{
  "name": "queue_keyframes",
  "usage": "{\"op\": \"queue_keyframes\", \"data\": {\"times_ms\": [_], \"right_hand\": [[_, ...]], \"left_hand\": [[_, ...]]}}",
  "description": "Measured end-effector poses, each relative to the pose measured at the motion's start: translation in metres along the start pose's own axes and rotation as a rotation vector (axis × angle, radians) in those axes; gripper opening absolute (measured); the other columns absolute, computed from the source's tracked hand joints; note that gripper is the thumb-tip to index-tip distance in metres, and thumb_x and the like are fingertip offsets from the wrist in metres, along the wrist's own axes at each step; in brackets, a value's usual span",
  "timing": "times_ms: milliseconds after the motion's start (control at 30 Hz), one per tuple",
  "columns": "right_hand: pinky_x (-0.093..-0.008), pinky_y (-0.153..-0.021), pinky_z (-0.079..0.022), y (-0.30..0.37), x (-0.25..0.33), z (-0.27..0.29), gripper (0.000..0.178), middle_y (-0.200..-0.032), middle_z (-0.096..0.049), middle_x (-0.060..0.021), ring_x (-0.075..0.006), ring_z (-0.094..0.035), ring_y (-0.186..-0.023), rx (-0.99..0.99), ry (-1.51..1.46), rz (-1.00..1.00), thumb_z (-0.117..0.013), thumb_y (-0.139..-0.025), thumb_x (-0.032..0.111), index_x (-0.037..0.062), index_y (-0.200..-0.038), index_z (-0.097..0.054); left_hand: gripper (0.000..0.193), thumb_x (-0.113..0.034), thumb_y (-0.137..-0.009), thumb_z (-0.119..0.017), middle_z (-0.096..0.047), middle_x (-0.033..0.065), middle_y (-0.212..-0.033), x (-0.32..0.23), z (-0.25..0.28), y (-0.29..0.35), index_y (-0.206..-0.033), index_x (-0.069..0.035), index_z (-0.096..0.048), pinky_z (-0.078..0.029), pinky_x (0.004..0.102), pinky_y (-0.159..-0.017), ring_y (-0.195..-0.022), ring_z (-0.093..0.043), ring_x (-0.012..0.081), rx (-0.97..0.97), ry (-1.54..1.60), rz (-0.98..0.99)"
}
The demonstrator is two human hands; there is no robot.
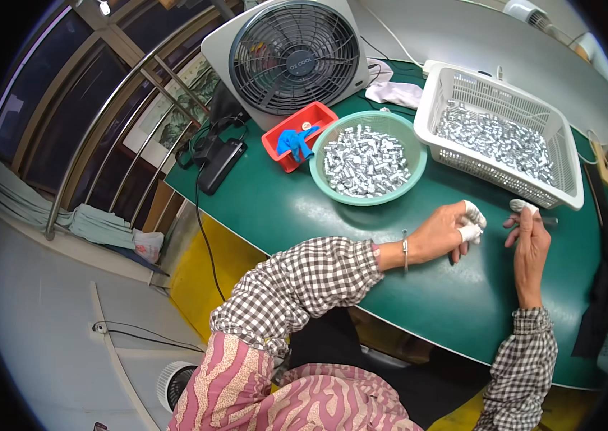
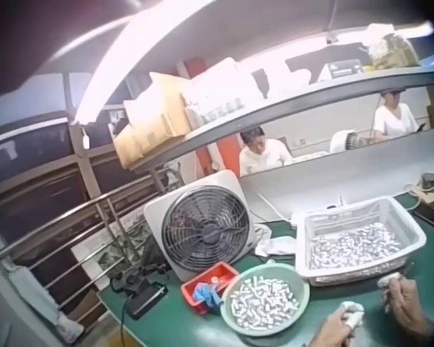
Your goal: Assembling small metal components into white plastic housings using a precision tool at a workbench.
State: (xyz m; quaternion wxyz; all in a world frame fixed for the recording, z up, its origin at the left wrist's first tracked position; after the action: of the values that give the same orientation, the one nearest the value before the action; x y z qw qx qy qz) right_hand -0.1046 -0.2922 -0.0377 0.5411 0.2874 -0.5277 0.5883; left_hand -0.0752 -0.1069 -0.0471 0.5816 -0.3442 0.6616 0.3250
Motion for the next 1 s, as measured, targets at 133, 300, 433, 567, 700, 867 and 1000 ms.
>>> {"op": "queue_keyframes", "data": {"times_ms": [133,300,433,567,700,867,1000], "right_hand": [[-0.0188,-0.050,-0.037,0.002,0.005,-0.007,0.027,-0.081,-0.057,-0.0041,-0.0056,-0.046,-0.057,0.008,-0.018,0.071,-0.043,-0.094,0.019,-0.0035,-0.098,-0.056],[-0.0203,-0.055,-0.040,0.011,0.006,-0.010,0.023,-0.091,-0.058,-0.0068,-0.0075,-0.046,-0.058,0.050,0.043,0.167,-0.039,-0.094,0.012,-0.0031,-0.104,-0.054],[-0.0225,-0.056,-0.043,0.014,0.017,-0.014,0.018,-0.095,-0.057,-0.0108,-0.0107,-0.051,-0.062,0.081,0.158,0.345,-0.044,-0.087,-0.001,-0.0047,-0.102,-0.054],[-0.0247,-0.053,-0.046,0.015,0.025,-0.020,0.016,-0.089,-0.060,-0.0140,-0.0137,-0.056,-0.060,0.073,0.205,0.518,-0.047,-0.082,-0.005,-0.0047,-0.095,-0.056],[-0.0250,-0.050,-0.045,0.023,0.026,-0.018,0.015,-0.083,-0.062,-0.0132,-0.0145,-0.056,-0.056,0.037,0.160,0.504,-0.046,-0.081,-0.006,-0.0043,-0.092,-0.057],[-0.0251,-0.049,-0.045,0.021,0.023,-0.021,0.013,-0.081,-0.063,-0.0125,-0.0142,-0.056,-0.055,0.061,0.184,0.570,-0.046,-0.082,-0.004,-0.0039,-0.091,-0.057],[-0.0249,-0.049,-0.045,0.021,0.022,-0.020,0.012,-0.082,-0.063,-0.0122,-0.0140,-0.056,-0.055,0.071,0.142,0.555,-0.047,-0.084,-0.002,-0.0037,-0.091,-0.057]], "left_hand": [[0.021,-0.010,-0.085,-0.050,-0.055,0.0086,-0.075,0.006,0.001,-0.007,-0.104,-0.002,-0.050,-0.046,0.0246,-0.038,-0.052,-0.054,0.0127,0.078,0.179,-0.006],[0.027,-0.014,-0.085,-0.052,-0.057,0.0067,-0.080,0.007,0.015,-0.011,-0.109,-0.003,-0.051,-0.048,0.0252,-0.046,-0.059,-0.056,0.0129,0.056,0.610,0.099],[0.032,-0.017,-0.087,-0.052,-0.058,0.0052,-0.086,0.007,0.024,-0.012,-0.116,-0.005,-0.049,-0.049,0.0242,-0.054,-0.068,-0.056,0.0111,0.114,0.781,0.103],[0.036,-0.015,-0.089,-0.048,-0.057,0.0052,-0.091,0.007,0.024,-0.012,-0.122,-0.003,-0.043,-0.050,0.0248,-0.057,-0.073,-0.055,0.0117,0.154,0.762,0.118],[0.036,-0.015,-0.090,-0.047,-0.057,0.0054,-0.090,0.005,0.017,-0.012,-0.123,-0.002,-0.042,-0.050,0.0249,-0.058,-0.072,-0.055,0.0122,0.177,0.767,0.152],[0.031,-0.013,-0.090,-0.046,-0.057,0.0072,-0.089,0.010,0.020,-0.012,-0.119,-0.001,-0.046,-0.051,0.0268,-0.057,-0.070,-0.056,0.0130,0.210,0.796,0.194],[0.031,-0.012,-0.090,-0.047,-0.057,0.0068,-0.088,0.007,0.018,-0.010,-0.118,0.000,-0.046,-0.051,0.0262,-0.057,-0.070,-0.055,0.0127,0.201,0.758,0.189]]}}
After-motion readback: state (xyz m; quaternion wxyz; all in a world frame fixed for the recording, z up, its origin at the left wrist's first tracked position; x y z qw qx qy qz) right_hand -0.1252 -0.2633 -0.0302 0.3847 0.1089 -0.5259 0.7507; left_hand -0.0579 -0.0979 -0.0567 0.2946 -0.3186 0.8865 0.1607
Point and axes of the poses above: each hand's wrist, its own y-axis away from the middle knuckle, its own z-axis out of the back of the hand, x = y × z, the point moved 1 cm from there along -y, towards the middle knuckle
